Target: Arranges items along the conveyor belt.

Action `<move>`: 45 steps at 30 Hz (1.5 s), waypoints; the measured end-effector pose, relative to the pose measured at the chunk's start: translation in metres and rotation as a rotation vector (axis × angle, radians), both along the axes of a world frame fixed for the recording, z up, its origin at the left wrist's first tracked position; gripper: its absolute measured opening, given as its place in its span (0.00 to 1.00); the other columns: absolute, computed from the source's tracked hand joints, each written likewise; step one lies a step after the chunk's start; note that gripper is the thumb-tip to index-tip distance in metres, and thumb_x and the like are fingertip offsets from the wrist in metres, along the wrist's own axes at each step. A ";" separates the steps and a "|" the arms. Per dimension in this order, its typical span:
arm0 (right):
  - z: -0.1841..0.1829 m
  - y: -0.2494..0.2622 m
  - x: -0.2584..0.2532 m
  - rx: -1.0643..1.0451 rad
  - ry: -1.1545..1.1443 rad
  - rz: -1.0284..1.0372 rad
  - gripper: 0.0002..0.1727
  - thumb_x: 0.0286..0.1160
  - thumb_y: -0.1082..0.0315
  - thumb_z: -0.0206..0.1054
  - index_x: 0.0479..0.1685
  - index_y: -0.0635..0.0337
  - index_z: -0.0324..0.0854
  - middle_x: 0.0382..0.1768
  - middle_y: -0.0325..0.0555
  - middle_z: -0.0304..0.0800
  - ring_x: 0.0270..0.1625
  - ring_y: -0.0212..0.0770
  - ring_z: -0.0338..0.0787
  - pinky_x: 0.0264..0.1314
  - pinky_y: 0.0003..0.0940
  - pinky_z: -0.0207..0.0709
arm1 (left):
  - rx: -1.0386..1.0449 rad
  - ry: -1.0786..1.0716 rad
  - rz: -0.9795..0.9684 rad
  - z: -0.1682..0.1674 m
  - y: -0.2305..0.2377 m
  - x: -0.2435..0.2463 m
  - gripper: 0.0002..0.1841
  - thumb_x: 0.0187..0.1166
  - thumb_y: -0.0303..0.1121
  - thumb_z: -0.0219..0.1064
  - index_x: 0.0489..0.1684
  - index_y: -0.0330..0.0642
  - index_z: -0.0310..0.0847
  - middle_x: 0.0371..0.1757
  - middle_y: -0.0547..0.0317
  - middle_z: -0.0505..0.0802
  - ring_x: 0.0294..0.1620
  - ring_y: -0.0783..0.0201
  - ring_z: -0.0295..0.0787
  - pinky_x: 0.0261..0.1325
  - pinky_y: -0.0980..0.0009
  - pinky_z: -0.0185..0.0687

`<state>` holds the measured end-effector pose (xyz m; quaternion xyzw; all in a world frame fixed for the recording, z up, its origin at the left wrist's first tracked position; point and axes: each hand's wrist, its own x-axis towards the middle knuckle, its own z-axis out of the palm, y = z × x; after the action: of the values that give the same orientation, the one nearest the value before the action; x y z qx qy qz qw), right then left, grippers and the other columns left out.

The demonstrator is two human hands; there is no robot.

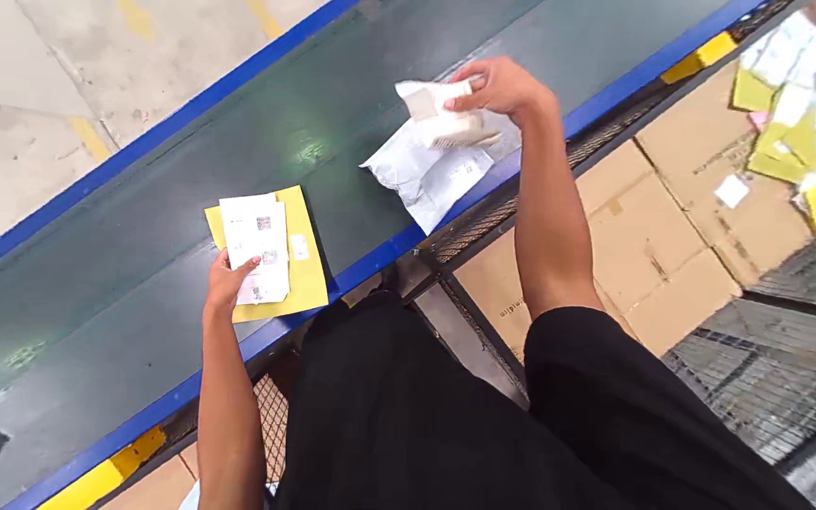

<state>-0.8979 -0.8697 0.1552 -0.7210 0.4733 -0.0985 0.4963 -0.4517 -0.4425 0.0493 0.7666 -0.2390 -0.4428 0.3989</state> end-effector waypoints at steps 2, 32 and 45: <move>-0.051 -0.004 -0.024 -0.086 0.252 -0.086 0.49 0.46 0.54 0.91 0.74 0.64 0.75 0.57 0.65 0.89 0.59 0.61 0.89 0.66 0.64 0.79 | 0.001 0.016 -0.041 0.002 -0.017 -0.017 0.30 0.71 0.26 0.79 0.73 0.33 0.72 0.57 0.50 0.93 0.49 0.64 0.96 0.54 0.64 0.95; -0.100 0.307 -0.080 0.683 -0.602 -0.652 0.15 0.92 0.55 0.48 0.64 0.45 0.73 0.45 0.26 0.94 0.47 0.23 0.93 0.51 0.25 0.90 | -0.080 -0.197 0.409 0.076 0.076 -0.025 0.72 0.54 0.25 0.88 0.96 0.61 0.23 0.66 0.36 0.86 0.49 0.48 0.96 0.51 0.50 0.96; -0.082 0.338 0.056 0.769 -0.336 -0.124 0.47 0.31 0.54 0.94 0.62 0.50 0.75 0.41 0.29 0.96 0.41 0.28 0.95 0.46 0.29 0.92 | 0.482 -0.592 -0.117 0.064 0.235 0.255 0.35 0.53 0.40 0.91 0.61 0.31 0.85 0.61 0.28 0.87 0.65 0.30 0.83 0.69 0.29 0.73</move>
<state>-0.8416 -0.5314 0.0735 -0.4276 0.4305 -0.0606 0.7925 -0.1969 -0.2070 0.1134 0.9181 -0.2763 -0.2679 0.0952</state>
